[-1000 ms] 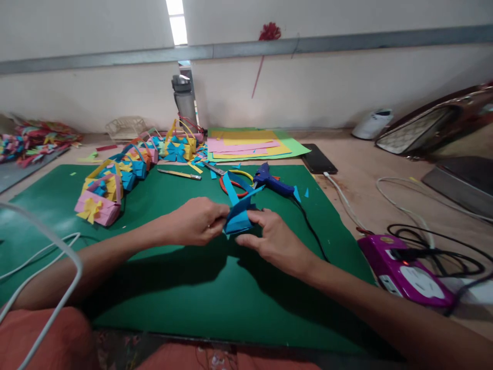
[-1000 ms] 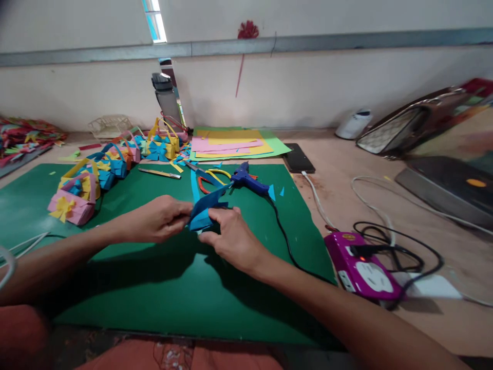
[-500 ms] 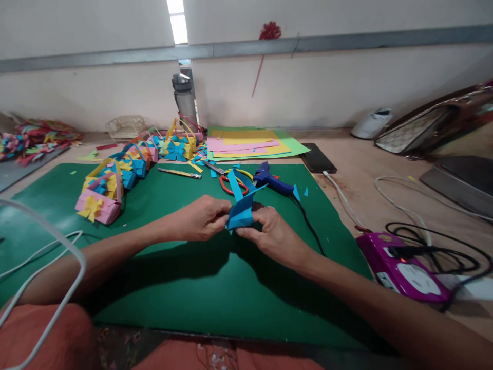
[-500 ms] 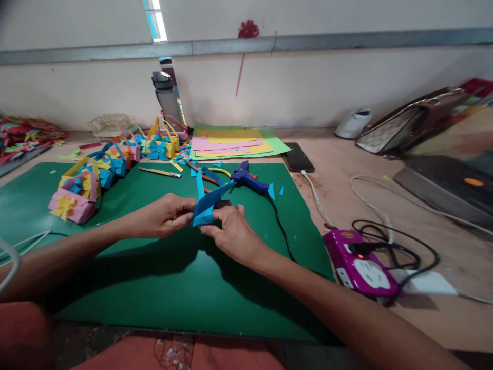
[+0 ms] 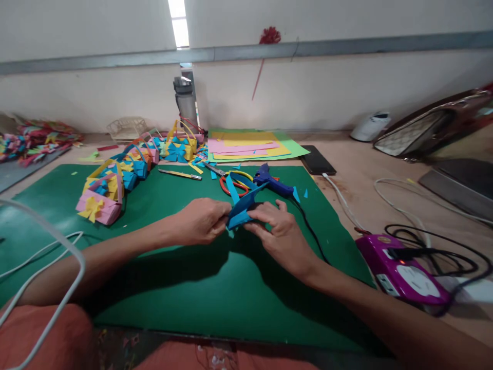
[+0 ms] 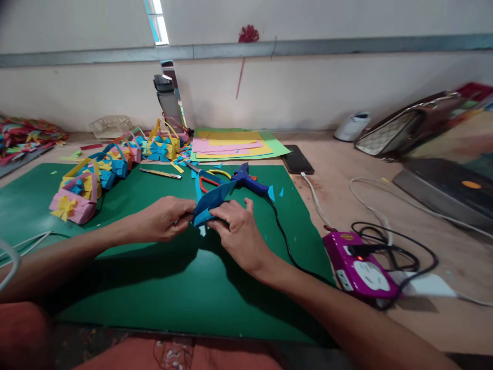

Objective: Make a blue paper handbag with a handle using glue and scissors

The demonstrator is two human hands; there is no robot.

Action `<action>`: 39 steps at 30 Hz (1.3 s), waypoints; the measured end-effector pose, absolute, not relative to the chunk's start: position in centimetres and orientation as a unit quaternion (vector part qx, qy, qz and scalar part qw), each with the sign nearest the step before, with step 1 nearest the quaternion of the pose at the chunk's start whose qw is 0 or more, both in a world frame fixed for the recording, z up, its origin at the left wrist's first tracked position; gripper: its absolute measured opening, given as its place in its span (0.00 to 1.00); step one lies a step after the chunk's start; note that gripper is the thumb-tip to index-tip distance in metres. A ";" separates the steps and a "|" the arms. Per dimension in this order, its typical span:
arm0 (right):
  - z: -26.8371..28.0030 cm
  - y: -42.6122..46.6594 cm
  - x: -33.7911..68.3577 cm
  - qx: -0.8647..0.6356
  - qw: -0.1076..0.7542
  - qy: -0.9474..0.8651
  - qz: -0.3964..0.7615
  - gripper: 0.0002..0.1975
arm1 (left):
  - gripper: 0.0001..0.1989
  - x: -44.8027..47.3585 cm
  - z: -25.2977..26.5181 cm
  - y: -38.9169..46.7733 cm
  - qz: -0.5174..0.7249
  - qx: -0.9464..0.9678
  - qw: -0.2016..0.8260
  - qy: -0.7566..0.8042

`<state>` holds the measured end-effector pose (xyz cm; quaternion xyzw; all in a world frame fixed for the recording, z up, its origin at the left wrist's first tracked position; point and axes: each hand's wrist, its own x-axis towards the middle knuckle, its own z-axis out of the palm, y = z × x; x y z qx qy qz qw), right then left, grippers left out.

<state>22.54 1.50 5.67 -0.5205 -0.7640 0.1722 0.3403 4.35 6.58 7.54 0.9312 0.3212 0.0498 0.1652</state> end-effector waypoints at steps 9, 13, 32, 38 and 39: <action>5.6 1.1 22.7 -0.492 0.343 -0.790 0.125 0.06 | 0.06 4.5 7.5 6.1 0.023 0.950 0.124 0.285; 5.6 1.1 22.8 -0.490 0.336 -0.795 0.121 0.07 | 0.05 4.4 7.4 6.2 0.048 0.947 0.145 0.283; 5.1 1.0 22.9 -0.489 0.328 -0.800 0.112 0.10 | 0.08 4.6 7.0 6.6 0.187 0.876 0.348 0.278; 5.0 1.1 22.9 -0.494 0.303 -0.810 0.091 0.12 | 0.11 5.0 5.3 6.9 0.235 0.804 0.445 0.317; 4.9 1.2 22.9 -0.495 0.300 -0.810 0.090 0.12 | 0.10 5.0 5.1 6.9 0.247 0.789 0.460 0.323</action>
